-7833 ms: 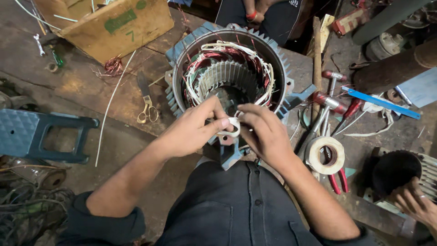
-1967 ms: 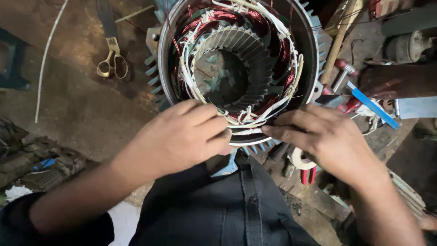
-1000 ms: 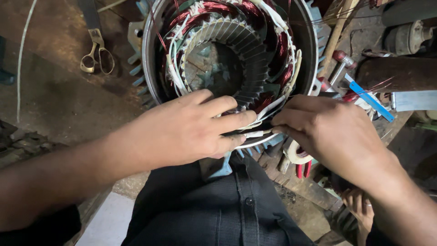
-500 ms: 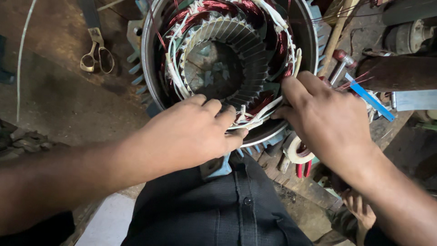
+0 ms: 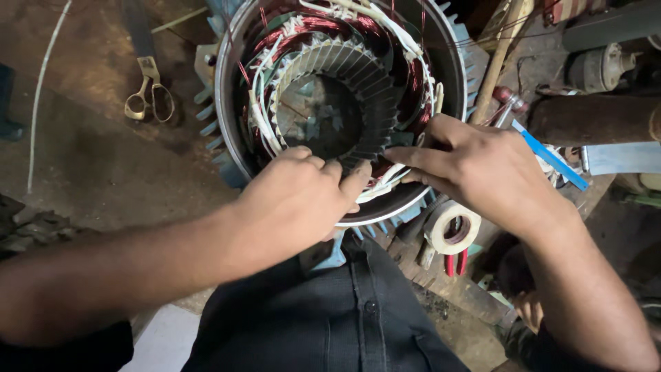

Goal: The person works on an electric motor stator, using pliers to cut and adjust copper windings, then wraps and secures sections with white tape. The person also uses scissors to trim tape and handles loose wires throughout the process.

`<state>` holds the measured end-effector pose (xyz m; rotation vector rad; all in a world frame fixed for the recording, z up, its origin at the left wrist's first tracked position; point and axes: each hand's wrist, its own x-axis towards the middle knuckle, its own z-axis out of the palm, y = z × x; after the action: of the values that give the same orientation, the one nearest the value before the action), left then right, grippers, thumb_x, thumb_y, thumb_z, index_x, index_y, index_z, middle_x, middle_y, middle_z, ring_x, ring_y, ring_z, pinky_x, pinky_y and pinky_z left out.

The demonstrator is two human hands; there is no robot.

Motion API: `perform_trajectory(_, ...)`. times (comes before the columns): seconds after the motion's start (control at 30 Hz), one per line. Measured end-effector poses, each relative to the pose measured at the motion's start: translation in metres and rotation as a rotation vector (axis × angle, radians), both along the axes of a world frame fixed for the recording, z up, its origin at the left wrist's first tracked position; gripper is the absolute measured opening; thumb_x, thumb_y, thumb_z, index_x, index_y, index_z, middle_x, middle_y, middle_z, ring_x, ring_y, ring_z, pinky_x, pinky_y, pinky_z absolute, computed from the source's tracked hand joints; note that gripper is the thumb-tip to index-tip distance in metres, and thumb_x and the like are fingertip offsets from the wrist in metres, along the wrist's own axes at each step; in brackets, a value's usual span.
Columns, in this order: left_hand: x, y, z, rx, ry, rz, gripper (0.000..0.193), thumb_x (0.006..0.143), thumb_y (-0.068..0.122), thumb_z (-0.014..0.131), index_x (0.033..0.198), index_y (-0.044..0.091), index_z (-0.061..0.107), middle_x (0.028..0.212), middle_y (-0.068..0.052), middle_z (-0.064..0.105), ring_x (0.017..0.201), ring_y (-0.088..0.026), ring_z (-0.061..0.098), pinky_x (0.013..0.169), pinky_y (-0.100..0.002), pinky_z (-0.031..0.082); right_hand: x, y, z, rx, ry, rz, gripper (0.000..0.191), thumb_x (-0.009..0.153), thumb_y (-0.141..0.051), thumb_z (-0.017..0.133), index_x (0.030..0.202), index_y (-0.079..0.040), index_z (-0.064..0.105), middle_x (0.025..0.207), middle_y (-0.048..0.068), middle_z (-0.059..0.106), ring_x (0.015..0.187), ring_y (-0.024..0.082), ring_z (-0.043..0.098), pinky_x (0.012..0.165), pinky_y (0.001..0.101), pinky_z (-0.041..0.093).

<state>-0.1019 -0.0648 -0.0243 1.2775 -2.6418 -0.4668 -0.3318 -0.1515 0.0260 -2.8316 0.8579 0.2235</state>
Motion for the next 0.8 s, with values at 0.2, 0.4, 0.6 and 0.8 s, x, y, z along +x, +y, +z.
perform_trajectory(0.2,0.013,-0.002,-0.011,-0.004,0.328,0.005,0.063,0.075,0.04,0.081,0.115,-0.006,0.064,0.074,-0.01,0.069,0.07,-0.029,0.07,0.07,-0.04,0.051,-0.008,0.001,-0.005,-0.003,-0.32,0.115,0.049,0.075,-0.008,0.069,0.119,-0.029,0.075,0.118,0.005,0.068,0.095,0.025,0.068,0.075,0.0352,0.057)
perform_trajectory(0.4,0.006,0.003,-0.003,0.039,0.257,0.104,0.045,0.073,0.034,0.082,0.102,0.002,0.069,0.073,-0.008,0.071,0.069,-0.026,0.071,0.068,-0.038,0.053,-0.007,0.001,0.0,0.045,-0.189,0.109,0.044,0.076,-0.013,0.072,0.118,-0.02,0.078,0.12,-0.006,0.073,0.087,0.017,0.065,0.074,0.0307,0.056)
perform_trajectory(0.6,0.001,-0.021,0.004,0.439,0.017,0.171,0.034,0.101,0.046,0.059,0.1,0.016,0.075,0.079,-0.008,0.074,0.076,-0.027,0.073,0.068,-0.044,0.054,-0.007,0.004,0.002,-0.054,-0.136,0.166,0.046,0.075,-0.013,0.069,0.12,-0.019,0.079,0.121,-0.006,0.075,0.088,0.016,0.066,0.071,0.0288,0.056)
perform_trajectory(0.8,0.025,-0.022,-0.006,0.52,0.239,0.106,0.033,0.098,0.037,0.059,0.115,0.011,0.069,0.09,-0.012,0.074,0.083,-0.033,0.073,0.074,-0.048,0.054,-0.008,0.005,-0.003,-0.055,-0.186,0.129,0.039,0.079,-0.018,0.07,0.117,-0.019,0.078,0.121,-0.007,0.074,0.09,0.017,0.065,0.076,0.0296,0.055)
